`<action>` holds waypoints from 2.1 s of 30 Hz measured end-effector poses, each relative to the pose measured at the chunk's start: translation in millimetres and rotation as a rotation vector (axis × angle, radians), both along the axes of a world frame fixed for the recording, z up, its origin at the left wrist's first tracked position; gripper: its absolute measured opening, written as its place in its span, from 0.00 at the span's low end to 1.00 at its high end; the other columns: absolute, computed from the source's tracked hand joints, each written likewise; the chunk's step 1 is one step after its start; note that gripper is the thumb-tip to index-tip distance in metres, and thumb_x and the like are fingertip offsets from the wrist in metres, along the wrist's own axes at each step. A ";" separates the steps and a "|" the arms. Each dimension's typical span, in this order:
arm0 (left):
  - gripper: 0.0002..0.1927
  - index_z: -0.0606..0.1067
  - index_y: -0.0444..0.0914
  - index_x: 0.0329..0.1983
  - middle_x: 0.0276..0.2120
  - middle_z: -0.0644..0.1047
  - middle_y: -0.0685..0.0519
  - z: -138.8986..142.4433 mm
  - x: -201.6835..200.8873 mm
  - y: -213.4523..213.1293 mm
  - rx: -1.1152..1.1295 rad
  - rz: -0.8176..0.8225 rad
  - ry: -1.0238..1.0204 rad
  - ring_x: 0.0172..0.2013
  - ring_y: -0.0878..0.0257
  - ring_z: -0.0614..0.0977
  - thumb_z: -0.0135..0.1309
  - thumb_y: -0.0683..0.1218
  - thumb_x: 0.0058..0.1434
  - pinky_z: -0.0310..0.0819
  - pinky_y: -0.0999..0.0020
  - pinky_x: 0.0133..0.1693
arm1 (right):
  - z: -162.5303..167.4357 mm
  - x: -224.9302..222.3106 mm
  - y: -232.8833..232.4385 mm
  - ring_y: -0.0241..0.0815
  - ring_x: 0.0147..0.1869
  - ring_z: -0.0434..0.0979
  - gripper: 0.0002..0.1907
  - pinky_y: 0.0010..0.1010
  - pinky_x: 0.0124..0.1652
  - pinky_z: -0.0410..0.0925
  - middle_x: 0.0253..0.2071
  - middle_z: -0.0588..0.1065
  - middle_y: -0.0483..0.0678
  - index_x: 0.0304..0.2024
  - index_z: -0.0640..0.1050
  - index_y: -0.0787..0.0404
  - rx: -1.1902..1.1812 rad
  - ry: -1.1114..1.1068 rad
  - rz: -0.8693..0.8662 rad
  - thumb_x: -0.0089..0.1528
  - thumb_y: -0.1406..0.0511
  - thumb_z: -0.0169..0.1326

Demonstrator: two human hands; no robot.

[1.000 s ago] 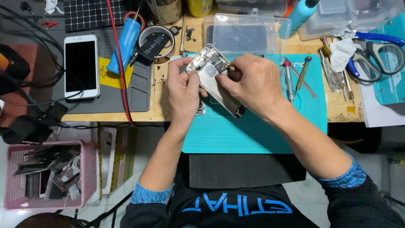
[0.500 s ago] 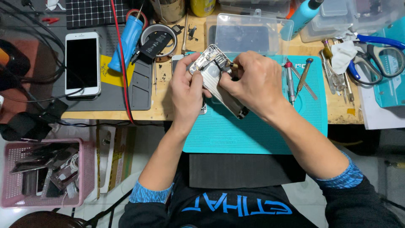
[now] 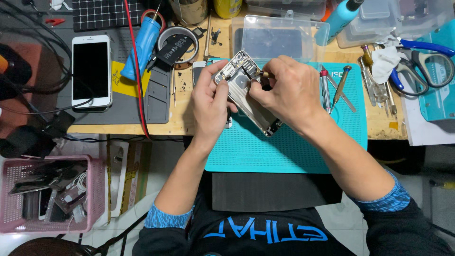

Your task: The person repairs a disassembled smartphone at a workbench, using a screwdriver to remove and reinstall small screws and reposition internal components in the phone chassis. They repeatedly lift and reorient the chassis, work on its edges and interior, and set small parts on the mat beside them.

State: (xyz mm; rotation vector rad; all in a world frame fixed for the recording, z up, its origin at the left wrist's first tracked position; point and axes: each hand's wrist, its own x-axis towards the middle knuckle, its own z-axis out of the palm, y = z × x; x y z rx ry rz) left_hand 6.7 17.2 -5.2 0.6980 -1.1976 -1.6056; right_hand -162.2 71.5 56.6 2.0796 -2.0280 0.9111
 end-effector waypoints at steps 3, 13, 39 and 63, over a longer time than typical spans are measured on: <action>0.17 0.66 0.32 0.64 0.44 0.81 0.51 -1.6 1.0 0.6 0.000 -0.016 0.028 0.32 0.73 0.80 0.40 0.36 0.73 0.75 0.78 0.27 | 0.0 -0.2 0.1 0.51 0.30 0.77 0.13 0.42 0.32 0.69 0.28 0.75 0.51 0.29 0.78 0.64 -0.004 0.025 -0.004 0.56 0.61 0.67; 0.18 0.66 0.31 0.66 0.45 0.81 0.50 -3.2 2.8 0.6 -0.014 -0.043 0.043 0.33 0.72 0.80 0.41 0.36 0.74 0.76 0.78 0.29 | 1.0 -0.8 0.9 0.49 0.29 0.77 0.12 0.39 0.31 0.70 0.28 0.75 0.50 0.32 0.80 0.63 -0.024 0.010 0.022 0.56 0.62 0.66; 0.17 0.69 0.31 0.65 0.39 0.81 0.51 1.8 5.6 -0.7 -0.034 -0.041 0.002 0.29 0.73 0.79 0.43 0.36 0.74 0.75 0.78 0.27 | 16.9 -1.7 -2.9 0.53 0.29 0.77 0.13 0.43 0.30 0.70 0.28 0.76 0.52 0.30 0.80 0.65 0.058 0.006 0.042 0.55 0.61 0.67; 0.19 0.67 0.31 0.66 0.46 0.81 0.50 -2.5 6.8 -1.5 0.012 -0.059 0.060 0.34 0.72 0.80 0.43 0.35 0.73 0.78 0.77 0.30 | 17.9 0.1 2.6 0.50 0.30 0.77 0.11 0.41 0.31 0.69 0.28 0.75 0.50 0.32 0.82 0.64 0.034 -0.021 0.060 0.58 0.63 0.69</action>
